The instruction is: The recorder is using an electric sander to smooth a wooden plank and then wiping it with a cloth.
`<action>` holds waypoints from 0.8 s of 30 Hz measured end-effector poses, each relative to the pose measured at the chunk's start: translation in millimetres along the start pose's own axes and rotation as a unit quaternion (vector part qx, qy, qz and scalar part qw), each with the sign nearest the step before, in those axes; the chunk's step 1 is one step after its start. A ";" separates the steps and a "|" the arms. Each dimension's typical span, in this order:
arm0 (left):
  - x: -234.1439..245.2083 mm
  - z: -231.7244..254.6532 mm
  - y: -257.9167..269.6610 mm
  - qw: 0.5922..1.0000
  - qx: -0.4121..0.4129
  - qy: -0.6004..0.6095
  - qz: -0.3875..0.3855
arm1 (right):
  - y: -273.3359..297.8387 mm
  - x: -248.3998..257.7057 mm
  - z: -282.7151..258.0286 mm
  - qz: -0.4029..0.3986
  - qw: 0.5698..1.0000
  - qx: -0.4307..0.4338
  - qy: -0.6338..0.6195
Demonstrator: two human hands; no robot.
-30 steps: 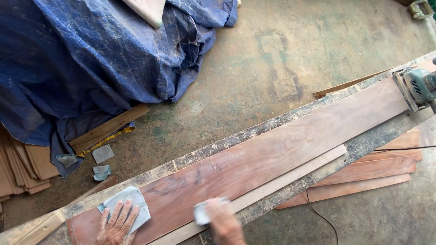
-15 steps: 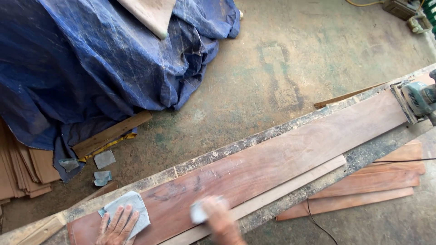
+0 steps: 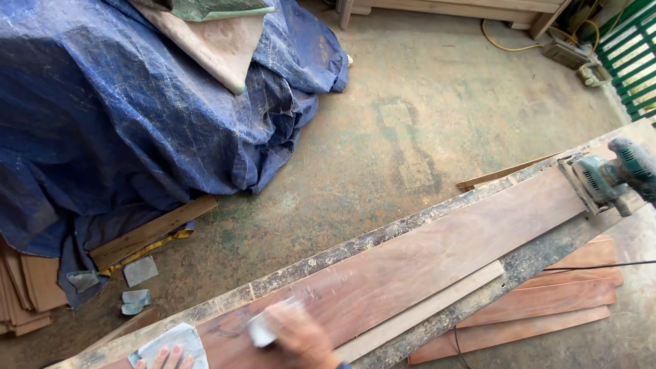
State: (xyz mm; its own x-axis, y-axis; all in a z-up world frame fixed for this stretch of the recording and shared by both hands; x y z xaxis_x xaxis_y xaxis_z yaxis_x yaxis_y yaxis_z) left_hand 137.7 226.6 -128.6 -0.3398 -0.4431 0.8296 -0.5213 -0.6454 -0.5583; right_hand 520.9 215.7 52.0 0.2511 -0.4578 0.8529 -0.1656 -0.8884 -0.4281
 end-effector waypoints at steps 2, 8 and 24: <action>8.1 -2.2 15.0 1.000 -0.001 -0.006 0.000 | -29.2 21.4 40.7 -0.010 0.998 0.054 -0.035; 46.5 -2.0 -10.9 0.997 0.039 0.020 -0.064 | -44.9 57.2 203.2 -0.044 0.984 -0.150 0.089; -5.5 295.4 -264.9 0.916 -0.137 0.221 -0.307 | 4.6 70.6 268.6 -0.072 0.988 -0.109 0.085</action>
State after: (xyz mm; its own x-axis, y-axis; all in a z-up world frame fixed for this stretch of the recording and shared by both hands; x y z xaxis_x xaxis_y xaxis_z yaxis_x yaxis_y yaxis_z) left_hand 508.9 216.2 11.2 -0.1699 0.2844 0.9435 -0.8761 -0.4820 -0.0125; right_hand 794.0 170.2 30.0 0.1263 -0.2992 0.9458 -0.3463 -0.9067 -0.2406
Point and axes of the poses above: each hand's wrist, its own y-axis away from the middle knuckle, its own x-axis out of the back of the hand, z = x × y, the point moved 7 cm from there along -y, towards the middle knuckle, and after that the axes turned 8 degrees about x, right-handed, at the moved point
